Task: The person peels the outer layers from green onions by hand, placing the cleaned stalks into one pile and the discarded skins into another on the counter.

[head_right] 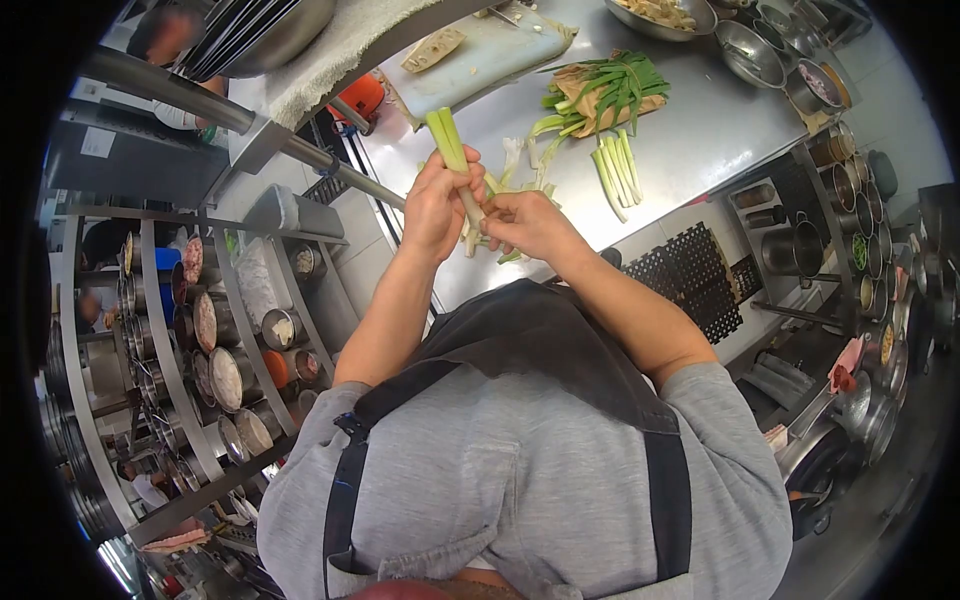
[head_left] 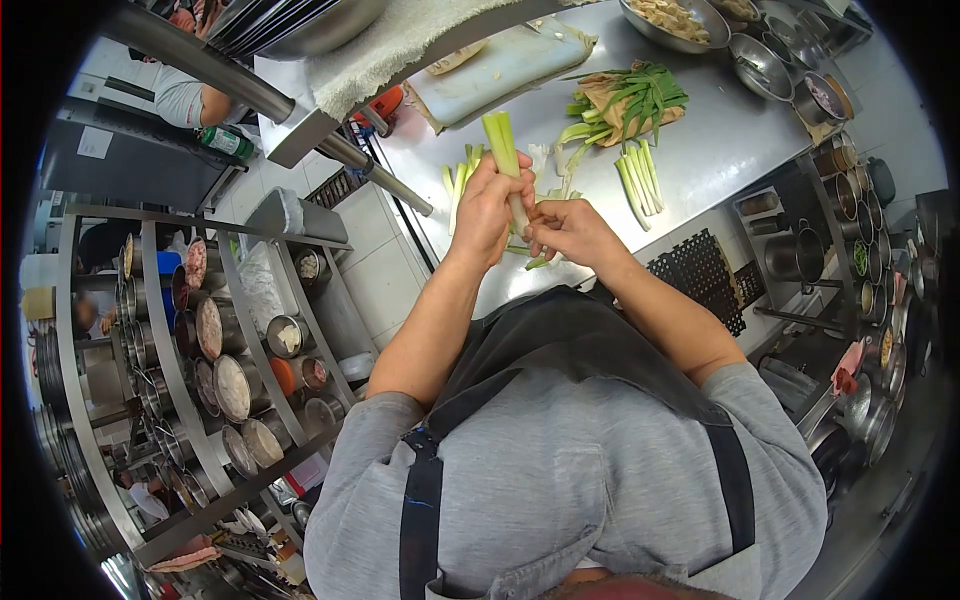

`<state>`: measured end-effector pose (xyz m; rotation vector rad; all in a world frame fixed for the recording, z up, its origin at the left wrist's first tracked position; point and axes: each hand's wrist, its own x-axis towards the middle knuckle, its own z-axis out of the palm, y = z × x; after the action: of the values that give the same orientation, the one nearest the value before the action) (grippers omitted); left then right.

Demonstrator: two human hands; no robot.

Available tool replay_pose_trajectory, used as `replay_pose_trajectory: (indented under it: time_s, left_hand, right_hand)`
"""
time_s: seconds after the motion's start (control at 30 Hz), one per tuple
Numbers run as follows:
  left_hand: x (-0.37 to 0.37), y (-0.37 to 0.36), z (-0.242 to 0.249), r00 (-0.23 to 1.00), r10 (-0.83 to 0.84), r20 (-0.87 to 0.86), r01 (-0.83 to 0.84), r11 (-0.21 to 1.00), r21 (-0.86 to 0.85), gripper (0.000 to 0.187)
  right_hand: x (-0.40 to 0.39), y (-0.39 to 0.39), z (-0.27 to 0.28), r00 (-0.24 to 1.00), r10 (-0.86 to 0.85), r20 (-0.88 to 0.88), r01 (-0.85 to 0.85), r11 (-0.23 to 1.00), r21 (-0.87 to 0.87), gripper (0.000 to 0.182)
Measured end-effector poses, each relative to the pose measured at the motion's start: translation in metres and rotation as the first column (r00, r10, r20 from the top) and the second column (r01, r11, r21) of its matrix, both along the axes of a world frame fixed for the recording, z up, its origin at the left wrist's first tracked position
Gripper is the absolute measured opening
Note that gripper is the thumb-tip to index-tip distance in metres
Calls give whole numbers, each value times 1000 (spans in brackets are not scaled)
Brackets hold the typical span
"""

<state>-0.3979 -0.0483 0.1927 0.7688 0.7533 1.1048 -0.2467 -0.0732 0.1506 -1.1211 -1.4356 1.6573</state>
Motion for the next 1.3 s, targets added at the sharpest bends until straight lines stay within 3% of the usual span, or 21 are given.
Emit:
replay_pose_trajectory:
  time_s: [0.37,0.77,0.97,1.03,1.07,1.13,1.27,1.3]
  left_hand:
    - [5,-2,-6,999,31,-10,-32,999,-25,22]
    - [-14,2,1,975,16,221,12,992,-125,12]
    - [-17,2,-4,973,-45,226,61,996,-67,7]
    - [-23,5,-12,839,-247,484,250,966,60,10]
    - [-20,4,-11,840,-247,483,250,966,60,10]
    - [-12,1,-6,857,-112,503,89,994,69,13]
    - [-20,13,-5,824,-10,567,36,999,-33,11]
    - [-25,17,-5,923,89,374,-74,996,-54,11]
  right_hand:
    - [1,-1,-3,997,72,32,-71,997,-10,18]
    - [-1,-8,5,994,8,-112,-7,1000,11,23]
    - [-5,-10,16,1000,11,-18,-9,995,103,23]
    - [-3,-4,9,996,41,-81,-41,999,2,23]
    - [-2,-2,6,987,66,-146,-80,992,-93,22]
    - [-2,-2,3,984,121,-131,-137,983,-125,22]
    - [-4,-15,-10,968,249,-6,-244,944,-220,22]
    - [-3,-16,-13,964,242,108,-219,956,-195,20]
